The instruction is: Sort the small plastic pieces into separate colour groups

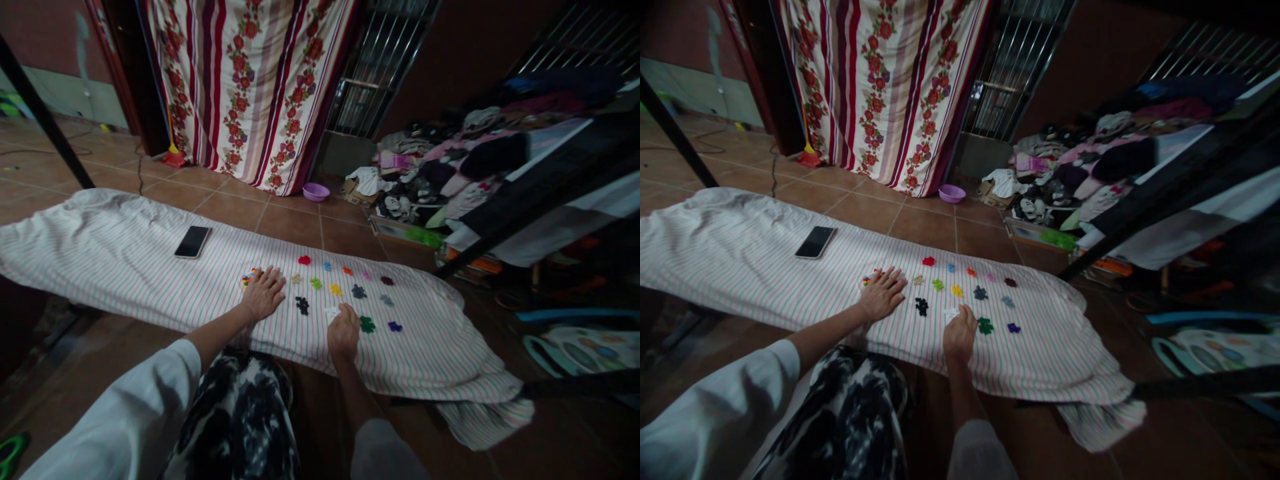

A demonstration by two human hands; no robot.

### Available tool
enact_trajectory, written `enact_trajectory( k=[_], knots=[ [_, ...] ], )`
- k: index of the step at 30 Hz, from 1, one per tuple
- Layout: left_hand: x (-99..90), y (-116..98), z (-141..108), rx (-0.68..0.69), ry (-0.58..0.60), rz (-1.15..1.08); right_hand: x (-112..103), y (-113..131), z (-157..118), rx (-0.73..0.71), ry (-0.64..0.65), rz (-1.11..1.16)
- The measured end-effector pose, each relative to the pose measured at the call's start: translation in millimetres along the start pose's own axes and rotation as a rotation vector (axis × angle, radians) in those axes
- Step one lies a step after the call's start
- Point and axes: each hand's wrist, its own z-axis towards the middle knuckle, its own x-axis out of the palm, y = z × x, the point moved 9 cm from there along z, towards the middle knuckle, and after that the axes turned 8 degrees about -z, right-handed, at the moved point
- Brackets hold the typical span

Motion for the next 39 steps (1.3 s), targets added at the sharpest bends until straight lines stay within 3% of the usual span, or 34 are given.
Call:
enact_trajectory(
  k=[5,18,23,26,39],
  knots=[
    [6.8,-4.5,2.9,0.031,0.044,0.017,1.9,-1.6,0.1,0.008,0.012,-0.009],
    [-19.5,40.0,-30.1,-0.105,-0.039,0.022,2.9,-1.7,1.8,0.041,0.032,0.021],
    [-19.1,74.7,-46.6,-0.289,-0.033,0.062,3.7,-1.5,1.8,0.024,0.037,0.004],
    [-15.8,84.1,-51.0,-0.352,-0.019,0.075,4.1,-2.1,1.6,0.016,0.033,-0.009],
    [-18.1,79.4,-50.3,-0.373,-0.019,0.079,8.7,-5.0,2.2,0.028,0.066,-0.017]
  ],
)
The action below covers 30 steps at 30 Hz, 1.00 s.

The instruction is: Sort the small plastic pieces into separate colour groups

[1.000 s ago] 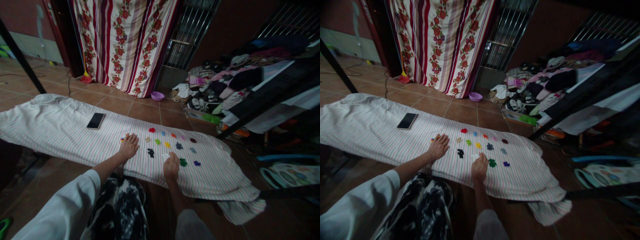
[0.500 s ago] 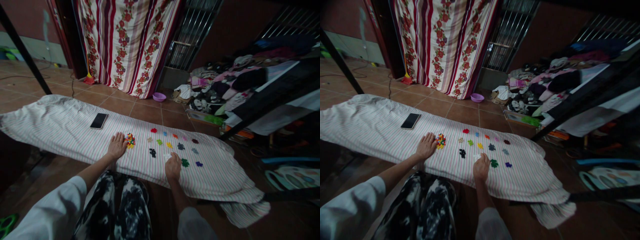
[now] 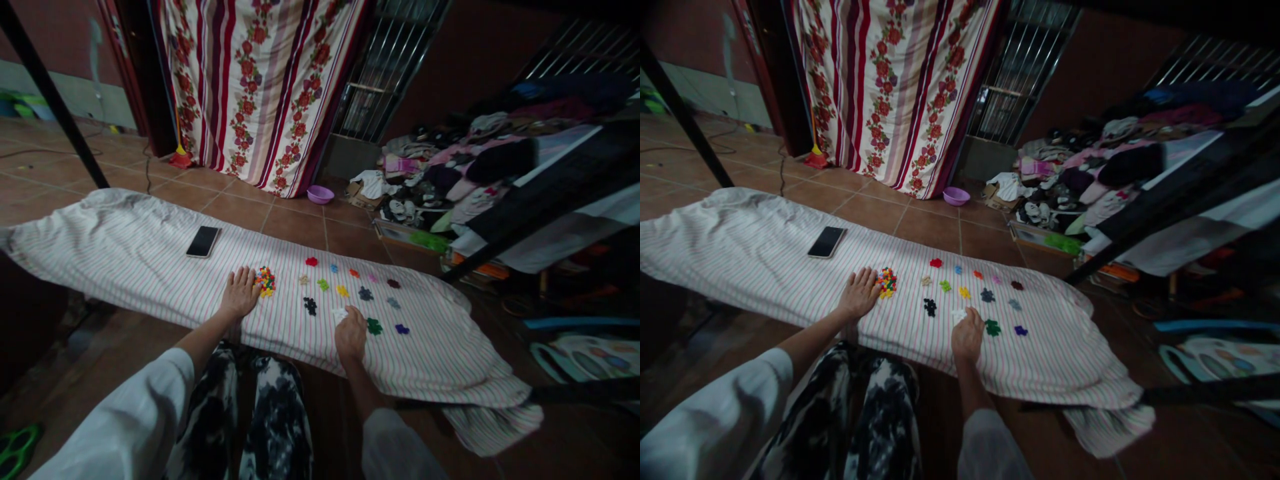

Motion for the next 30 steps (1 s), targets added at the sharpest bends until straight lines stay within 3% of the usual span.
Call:
enact_trajectory(
  k=[7,13,19,25,30],
  knots=[
    [-6.5,0.7,-0.5,-0.003,-0.032,-0.056,2.8,-1.7,0.4,0.006,0.029,-0.018],
    [-20.0,4.2,-10.8,0.042,-0.148,-0.045,2.6,-1.6,0.6,0.010,0.037,0.013],
    [-20.4,-3.7,-20.3,0.131,-0.164,-0.072,0.5,-2.1,1.8,0.021,0.029,0.049],
    [-17.4,-3.4,-18.8,0.118,-0.148,-0.087,-6.8,-2.5,0.2,0.039,-0.037,0.087],
    [-17.2,5.3,-17.1,0.013,-0.152,-0.125,-11.8,-18.9,0.9,0.091,-0.137,0.169]
  ],
)
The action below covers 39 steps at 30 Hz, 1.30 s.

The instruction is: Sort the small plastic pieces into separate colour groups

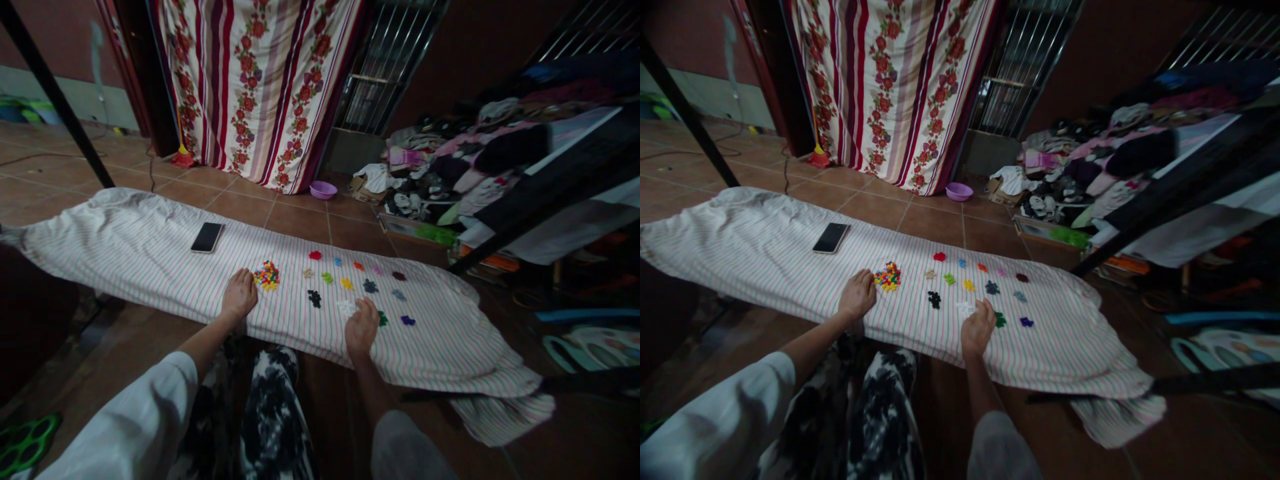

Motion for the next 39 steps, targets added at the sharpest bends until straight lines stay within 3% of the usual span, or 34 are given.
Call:
enact_trajectory(
  k=[5,9,15,19,24,34,39],
  knots=[
    [-0.9,2.6,0.5,-0.071,0.019,0.010,-17.0,-2.3,4.7,0.020,-0.066,0.121],
    [-6.1,6.3,2.2,-0.170,0.017,0.060,-17.5,38.8,0.1,-0.011,0.046,0.245],
    [-9.0,22.7,3.4,-0.389,-0.027,0.091,33.1,139.4,-22.1,-0.156,0.426,0.344],
    [-9.9,21.6,10.3,-0.332,0.003,0.141,67.2,175.7,-34.2,-0.217,0.571,0.294],
    [-12.4,17.1,14.8,-0.216,0.064,0.176,86.2,179.3,-41.5,-0.144,0.625,0.244],
    [-19.4,14.1,11.5,-0.198,0.013,0.235,91.5,183.5,-38.6,-0.099,0.658,0.010],
    [-21.0,13.6,11.5,-0.199,-0.002,0.233,89.1,194.0,-44.6,-0.157,0.644,-0.037]
  ],
)
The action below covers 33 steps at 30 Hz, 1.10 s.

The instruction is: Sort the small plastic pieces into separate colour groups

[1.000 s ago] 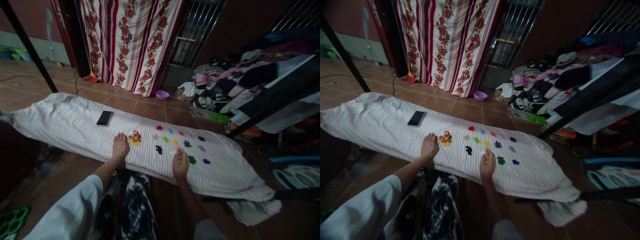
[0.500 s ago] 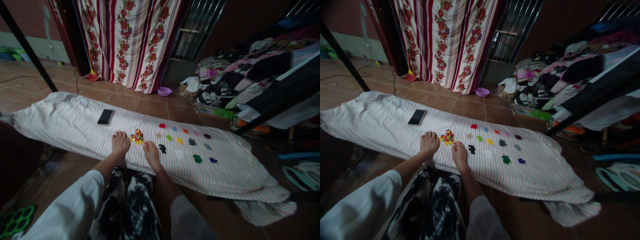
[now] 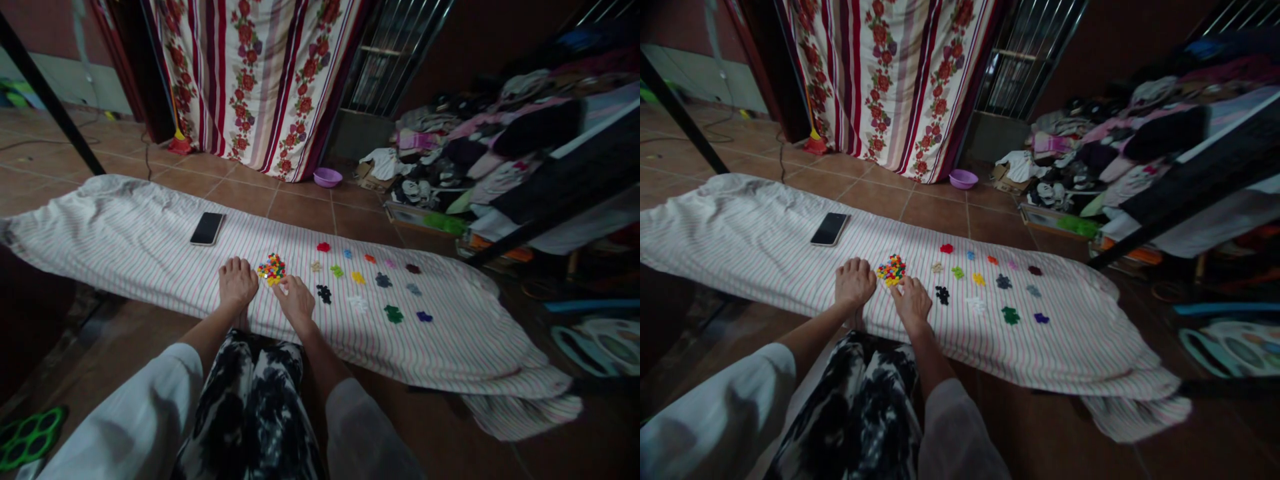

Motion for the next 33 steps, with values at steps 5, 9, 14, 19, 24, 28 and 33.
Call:
enact_trajectory(
  k=[5,9,14,19,24,28,33],
  knots=[
    [0.1,0.8,-0.5,-0.009,-0.004,-0.033,0.8,2.2,-2.6,-0.040,-0.015,-0.010],
    [1.6,2.4,-0.7,-0.021,0.010,-0.072,0.3,0.4,-2.6,-0.047,-0.013,0.020],
    [1.4,2.7,-0.9,-0.016,0.002,-0.042,1.1,2.0,-4.2,-0.076,0.002,-0.030],
    [1.6,2.3,-1.1,-0.003,0.003,-0.044,0.1,2.0,-4.0,-0.068,-0.004,0.009],
    [3.0,3.0,-0.9,-0.009,0.015,-0.034,0.0,1.4,-3.5,-0.058,-0.011,0.005],
    [3.8,2.7,-0.7,-0.008,0.019,-0.010,1.7,6.5,-5.4,-0.117,0.001,-0.045],
    [2.9,2.5,-0.7,-0.011,0.016,-0.032,5.5,5.9,-5.1,-0.124,0.006,-0.072]
  ],
)
